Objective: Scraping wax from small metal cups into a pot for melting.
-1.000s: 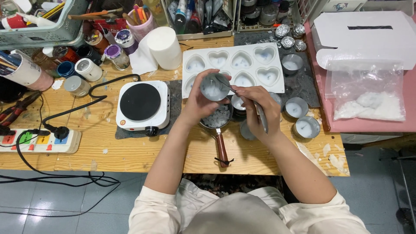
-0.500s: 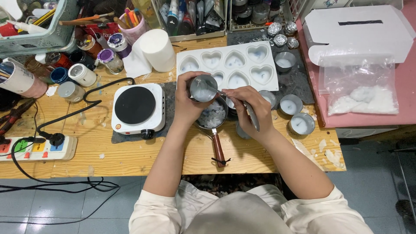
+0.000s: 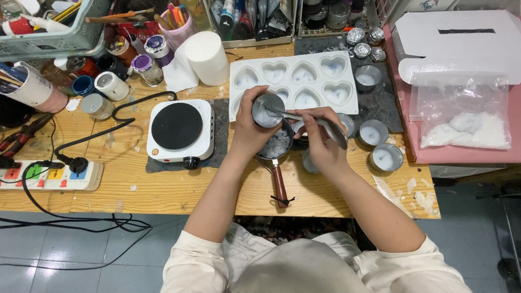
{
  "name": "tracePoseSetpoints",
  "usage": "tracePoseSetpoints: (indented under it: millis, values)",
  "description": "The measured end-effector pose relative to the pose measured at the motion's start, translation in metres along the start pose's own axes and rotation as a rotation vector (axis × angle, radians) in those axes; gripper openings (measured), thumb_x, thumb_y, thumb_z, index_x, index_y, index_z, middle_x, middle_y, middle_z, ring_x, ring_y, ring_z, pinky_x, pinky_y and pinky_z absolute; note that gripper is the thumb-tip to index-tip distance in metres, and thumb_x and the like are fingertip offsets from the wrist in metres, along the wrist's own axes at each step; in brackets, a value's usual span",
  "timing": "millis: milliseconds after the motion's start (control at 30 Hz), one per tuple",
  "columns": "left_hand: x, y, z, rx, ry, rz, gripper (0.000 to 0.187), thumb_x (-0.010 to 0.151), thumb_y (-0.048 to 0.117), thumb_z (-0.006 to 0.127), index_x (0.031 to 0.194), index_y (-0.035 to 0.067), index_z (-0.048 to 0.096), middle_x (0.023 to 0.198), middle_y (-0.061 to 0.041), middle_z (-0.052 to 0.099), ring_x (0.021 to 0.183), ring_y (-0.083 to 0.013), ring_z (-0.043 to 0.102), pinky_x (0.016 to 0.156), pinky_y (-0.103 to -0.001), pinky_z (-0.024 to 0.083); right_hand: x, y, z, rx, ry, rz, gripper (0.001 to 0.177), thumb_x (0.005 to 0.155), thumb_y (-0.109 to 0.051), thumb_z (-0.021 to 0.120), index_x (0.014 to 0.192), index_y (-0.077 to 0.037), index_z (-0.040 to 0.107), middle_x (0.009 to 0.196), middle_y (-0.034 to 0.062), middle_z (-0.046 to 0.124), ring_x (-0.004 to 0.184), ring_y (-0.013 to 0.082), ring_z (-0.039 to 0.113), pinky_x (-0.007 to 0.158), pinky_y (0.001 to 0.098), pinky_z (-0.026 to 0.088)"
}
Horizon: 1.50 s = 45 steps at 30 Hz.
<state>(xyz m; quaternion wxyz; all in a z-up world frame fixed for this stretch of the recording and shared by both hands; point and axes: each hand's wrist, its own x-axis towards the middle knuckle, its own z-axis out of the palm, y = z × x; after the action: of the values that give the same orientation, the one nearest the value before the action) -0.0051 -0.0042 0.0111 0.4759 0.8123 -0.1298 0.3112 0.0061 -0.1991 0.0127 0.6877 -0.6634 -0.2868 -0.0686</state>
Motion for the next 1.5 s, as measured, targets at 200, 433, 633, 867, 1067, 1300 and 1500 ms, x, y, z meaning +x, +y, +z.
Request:
tracePoseSetpoints:
  millis: [200, 433, 633, 867, 1067, 1300, 1500]
  values:
    - [-0.006, -0.019, 0.006, -0.025, 0.082, 0.069, 0.077, 0.085, 0.004, 0.094, 0.142, 0.014, 0.043, 0.138, -0.010, 0.052, 0.133, -0.0246, 0.057, 0.114, -0.038, 0.051, 0.015, -0.033, -0.007, 0.008, 0.015, -0.169, 0.023, 0.120, -0.025, 0.041, 0.119, -0.002, 0.045, 0.131, 0.0231, 0.066, 0.129, 0.0313, 0.065, 0.112, 0.0420, 0.054]
    - [-0.007, -0.021, 0.000, -0.375, 0.051, 0.082, 0.064, 0.108, 0.057, 0.043, 0.154, 0.016, 0.029, 0.158, -0.011, 0.037, 0.152, -0.0253, 0.038, 0.130, -0.043, 0.032, 0.029, -0.026, -0.049, 0.372, -0.084, -0.114, 0.019, 0.115, -0.030, 0.037, 0.114, -0.012, 0.041, 0.117, 0.0174, 0.068, 0.127, 0.0317, 0.066, 0.115, 0.0492, 0.052]
    - [-0.007, -0.023, 0.002, -0.714, 0.046, -0.131, 0.064, 0.110, 0.065, 0.034, 0.149, 0.015, 0.030, 0.154, -0.014, 0.042, 0.146, -0.0257, 0.044, 0.124, -0.045, 0.039, 0.036, -0.031, -0.037, 0.242, -0.182, 0.371, 0.014, 0.114, -0.019, 0.048, 0.125, -0.014, 0.041, 0.079, 0.0052, 0.049, 0.061, 0.0124, 0.041, 0.050, 0.0315, 0.030]
    - [-0.008, -0.014, 0.004, -0.661, 0.068, -0.090, 0.068, 0.111, 0.064, 0.027, 0.151, 0.008, 0.031, 0.151, -0.013, 0.043, 0.142, -0.0237, 0.046, 0.122, -0.040, 0.039, 0.046, -0.072, 0.014, -0.906, -0.174, -0.187, 0.008, 0.102, -0.014, 0.062, 0.102, -0.006, 0.061, 0.075, 0.0116, 0.068, 0.066, 0.0313, 0.066, 0.053, 0.0419, 0.047]
    - [-0.011, -0.016, 0.009, -0.377, 0.106, -0.017, 0.065, 0.115, 0.059, 0.020, 0.147, 0.006, 0.038, 0.145, -0.013, 0.049, 0.138, -0.0238, 0.049, 0.124, -0.038, 0.035, 0.054, -0.056, 0.037, -1.243, -0.153, -0.278, 0.004, 0.093, -0.010, 0.064, 0.094, -0.007, 0.062, 0.070, 0.0093, 0.068, 0.061, 0.0304, 0.070, 0.049, 0.0420, 0.051]
    - [-0.013, -0.016, 0.011, -0.451, 0.208, -0.073, 0.057, 0.115, 0.050, 0.020, 0.142, 0.004, 0.039, 0.135, -0.013, 0.052, 0.122, -0.0212, 0.054, 0.111, -0.035, 0.042, 0.060, -0.027, 0.050, -1.295, -0.216, -0.257, 0.012, 0.080, -0.006, 0.065, 0.091, -0.003, 0.061, 0.069, 0.0150, 0.070, 0.061, 0.0313, 0.073, 0.051, 0.0394, 0.056]
    - [-0.013, -0.023, 0.006, -0.302, 0.332, -0.107, 0.056, 0.117, 0.041, 0.015, 0.116, 0.003, 0.057, 0.111, -0.012, 0.062, 0.104, -0.0227, 0.062, 0.100, -0.035, 0.048, 0.061, -0.024, 0.055, -1.288, -0.339, -0.328, 0.009, 0.083, -0.005, 0.065, 0.089, -0.003, 0.061, 0.067, 0.0150, 0.070, 0.058, 0.0315, 0.073, 0.047, 0.0389, 0.056]
